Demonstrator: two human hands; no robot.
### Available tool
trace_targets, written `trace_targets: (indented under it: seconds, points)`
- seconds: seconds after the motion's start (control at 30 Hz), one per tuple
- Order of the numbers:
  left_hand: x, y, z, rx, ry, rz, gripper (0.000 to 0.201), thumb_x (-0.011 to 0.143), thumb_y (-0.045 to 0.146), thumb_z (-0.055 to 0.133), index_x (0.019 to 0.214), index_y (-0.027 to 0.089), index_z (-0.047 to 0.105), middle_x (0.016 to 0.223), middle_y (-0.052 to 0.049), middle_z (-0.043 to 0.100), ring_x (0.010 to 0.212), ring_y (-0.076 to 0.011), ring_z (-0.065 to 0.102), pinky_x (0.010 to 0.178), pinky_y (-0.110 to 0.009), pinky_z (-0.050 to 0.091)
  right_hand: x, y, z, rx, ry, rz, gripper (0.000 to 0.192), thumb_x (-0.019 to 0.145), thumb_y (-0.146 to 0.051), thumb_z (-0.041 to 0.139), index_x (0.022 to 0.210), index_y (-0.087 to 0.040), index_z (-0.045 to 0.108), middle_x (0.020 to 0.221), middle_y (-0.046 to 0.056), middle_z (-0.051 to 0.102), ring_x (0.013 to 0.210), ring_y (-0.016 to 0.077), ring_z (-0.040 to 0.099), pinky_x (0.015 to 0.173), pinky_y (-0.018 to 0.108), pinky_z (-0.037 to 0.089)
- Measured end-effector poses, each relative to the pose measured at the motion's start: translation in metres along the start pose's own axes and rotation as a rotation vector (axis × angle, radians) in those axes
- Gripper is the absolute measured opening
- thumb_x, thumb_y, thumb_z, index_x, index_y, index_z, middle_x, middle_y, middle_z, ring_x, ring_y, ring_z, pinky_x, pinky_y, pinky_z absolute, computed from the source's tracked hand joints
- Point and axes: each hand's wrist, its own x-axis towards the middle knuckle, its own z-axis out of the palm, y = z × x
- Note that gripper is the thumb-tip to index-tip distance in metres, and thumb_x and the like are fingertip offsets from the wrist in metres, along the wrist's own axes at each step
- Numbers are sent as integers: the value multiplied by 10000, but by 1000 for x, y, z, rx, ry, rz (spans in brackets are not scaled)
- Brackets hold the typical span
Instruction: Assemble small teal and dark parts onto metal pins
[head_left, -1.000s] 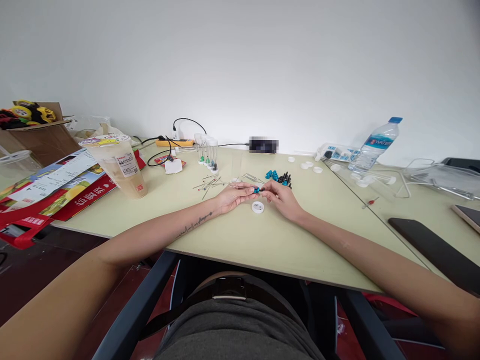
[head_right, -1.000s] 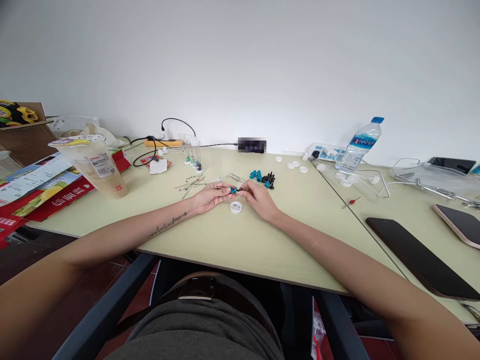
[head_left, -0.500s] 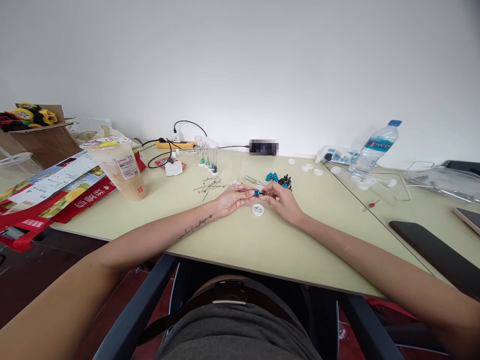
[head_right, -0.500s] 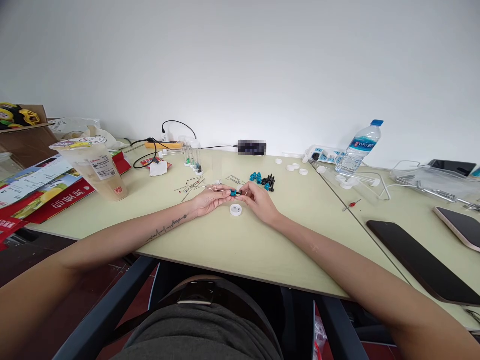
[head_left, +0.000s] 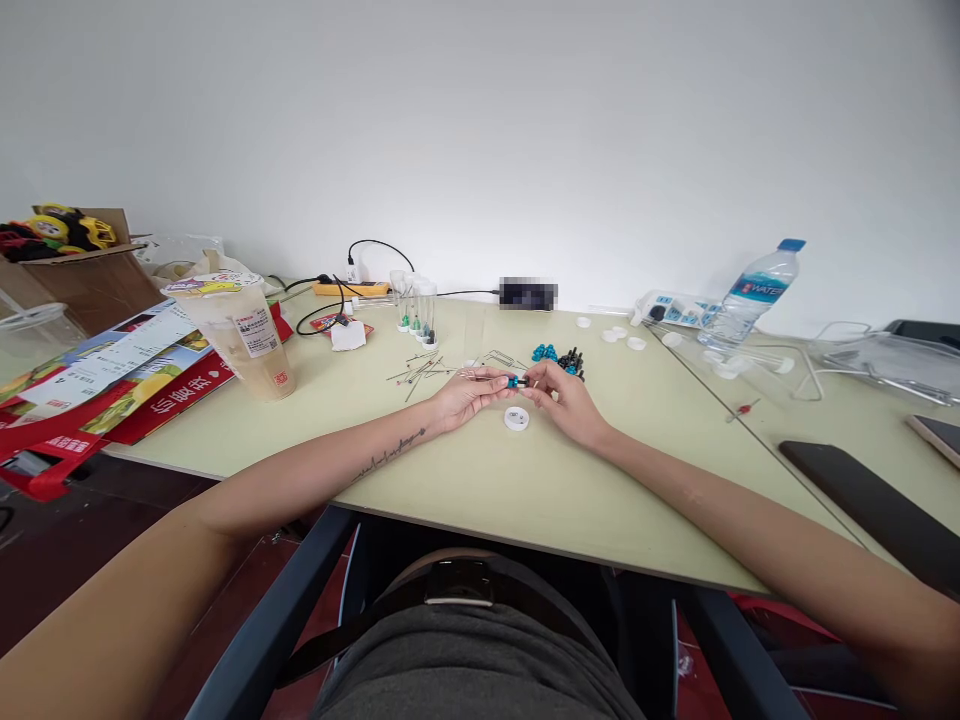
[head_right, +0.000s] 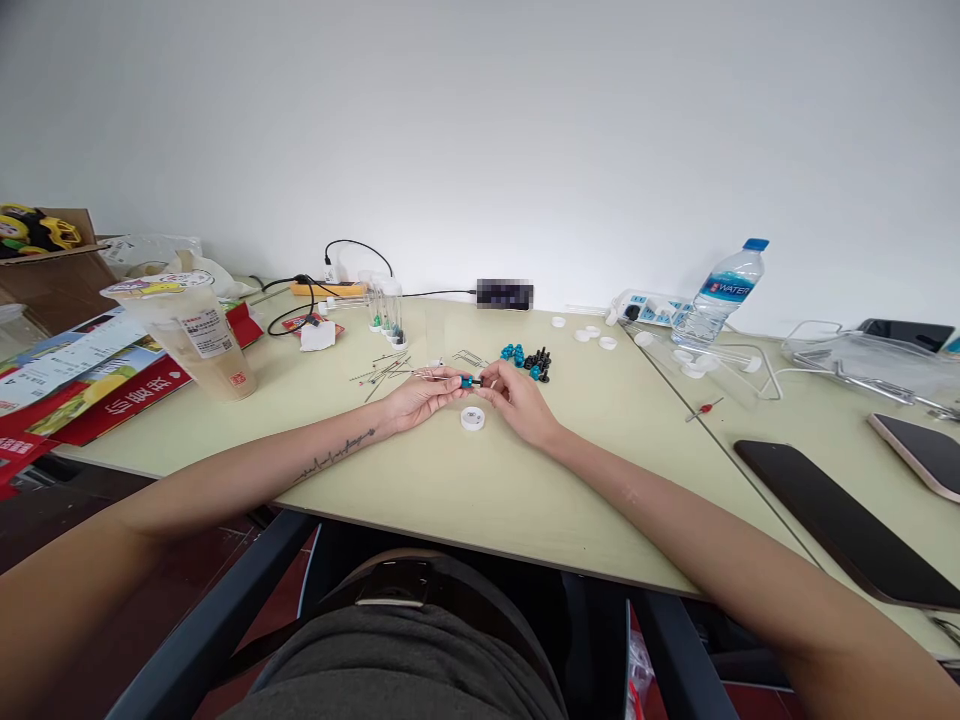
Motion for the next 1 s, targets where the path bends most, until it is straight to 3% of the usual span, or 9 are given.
trace_targets:
  seconds: [0.07, 0.27, 0.43, 0.57, 0.73, 0.9, 1.0]
  points:
    - [0, 0, 0, -4, -1, -1, 169, 682, 112, 675, 848, 89, 662, 840, -61, 677, 797, -113, 645, 928, -281, 454, 0, 1, 0, 21, 6, -1, 259, 832, -455, 488, 921, -213, 487, 733, 6, 574, 597, 141, 512, 572, 274, 396]
    - [-3, 2, 2, 4, -18, -14, 178, 676, 107, 679, 852, 87, 666, 855, -75, 679, 822, -142, 652, 940, -310, 448, 0, -2, -2, -35, -64, 3, 344, 892, -454, 364, 722, -198, 519, 638, 5, 562, 598, 137, 524, 595, 275, 389]
    - [-2, 3, 2, 9, -12, -13, 210, 667, 109, 686, 875, 87, 664, 843, -67, 681, 787, -123, 651, 930, -298, 452, 0, -2, -1, 0, 4, 16, 264, 830, -468, 485, 878, -210, 514, 709, 6, 588, 578, 138, 518, 562, 277, 397]
    - [-3, 3, 2, 3, -44, -11, 203, 652, 129, 703, 848, 94, 668, 872, -66, 682, 820, -142, 651, 924, -298, 457, 0, -1, -1, -28, -48, 5, 307, 876, -447, 407, 731, -199, 517, 641, 6, 568, 587, 138, 516, 583, 279, 390]
    - [-2, 2, 1, 6, -32, -7, 213, 650, 125, 704, 857, 95, 666, 853, -61, 681, 769, -121, 649, 909, -296, 463, 0, 0, -1, -5, 12, 8, 237, 819, -441, 514, 876, -212, 521, 695, 2, 583, 599, 143, 517, 577, 281, 401]
    - [-3, 2, 2, 12, -33, -18, 183, 659, 123, 696, 837, 97, 663, 895, -76, 678, 810, -134, 649, 934, -323, 447, 0, -1, -2, -20, -46, 7, 295, 867, -440, 428, 719, -201, 517, 634, -1, 565, 577, 136, 511, 576, 278, 389]
    - [-3, 2, 2, 5, -27, -15, 182, 657, 108, 694, 836, 98, 661, 875, -69, 679, 790, -125, 648, 933, -320, 447, 0, -1, -1, -19, -19, 2, 251, 845, -449, 466, 800, -210, 528, 660, 1, 573, 586, 145, 515, 575, 283, 391]
